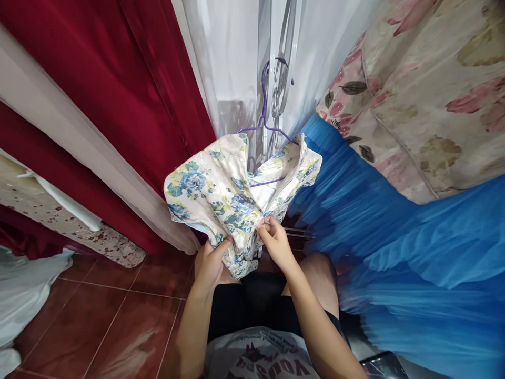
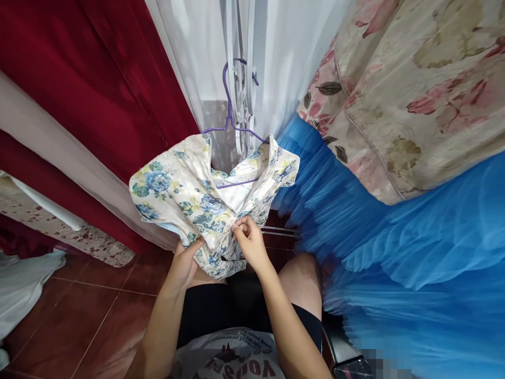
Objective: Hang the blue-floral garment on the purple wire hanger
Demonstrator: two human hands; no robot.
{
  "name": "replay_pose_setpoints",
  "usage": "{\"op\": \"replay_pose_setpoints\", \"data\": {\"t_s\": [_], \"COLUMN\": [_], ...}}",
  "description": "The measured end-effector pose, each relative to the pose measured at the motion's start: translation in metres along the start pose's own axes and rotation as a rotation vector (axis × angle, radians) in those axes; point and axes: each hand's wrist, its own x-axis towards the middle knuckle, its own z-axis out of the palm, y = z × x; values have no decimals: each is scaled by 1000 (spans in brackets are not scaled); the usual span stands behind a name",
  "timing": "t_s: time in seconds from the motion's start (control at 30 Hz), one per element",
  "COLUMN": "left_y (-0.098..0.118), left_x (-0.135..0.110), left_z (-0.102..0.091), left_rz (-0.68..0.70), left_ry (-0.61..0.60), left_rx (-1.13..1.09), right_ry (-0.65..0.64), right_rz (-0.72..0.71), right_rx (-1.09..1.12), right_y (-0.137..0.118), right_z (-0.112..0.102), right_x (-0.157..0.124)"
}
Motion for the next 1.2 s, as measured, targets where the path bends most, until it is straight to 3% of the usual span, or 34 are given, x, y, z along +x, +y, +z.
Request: {"op": "replay_pose_setpoints", "data": {"t_s": [0.1, 0.23, 0.3, 0.4, 0.5, 0.57, 0.63, 0.73, 0.8, 0.9, 1.0, 1.1, 1.2], "left_y": [5, 10, 10, 7, 0, -7, -14, -23, -27, -28, -24, -22, -24], "left_x": [-4, -7, -3, 9, 17, 13, 2, -16, -23, -22, -16, -13, -12], "left_z": [9, 20, 21, 13, 3, 2, 10, 32, 47, 57, 54, 49, 47], "left_rz": [-137, -157, -133, -7, 200, 338, 397, 365, 349, 354, 424, 457, 464], "left_ry": [-56, -71, -17, 158, 372, 447, 333, -77, -239, -257, -283, -333, -359], "left_rx": [-64, -137, -140, -168, -187, -104, 66, 329, 365, 318, 384, 435, 450], "right_ry": [-22, -45, -11, 34, 70, 84, 81, 36, -10, -52, 75, 194, 195], "right_rz": [-12, -6, 4, 16, 31, 49, 76, 125, 148, 148, 95, 5, -100], "right_rx": [-3, -38, -55, -73, -97, -98, -83, -69, -69, -61, -22, 82, 204], "right_y": [1, -3, -5, -8, -9, -11, -14, -21, -26, -35, -48, -72, -102], "right_z": [1, 3, 0, -10, -21, -25, -24, -16, -9, -2, 3, 8, 13], "right_x": [-1, -3, -6, -13, -23, -29, -34, -41, -44, -45, -34, -4, 36]}}
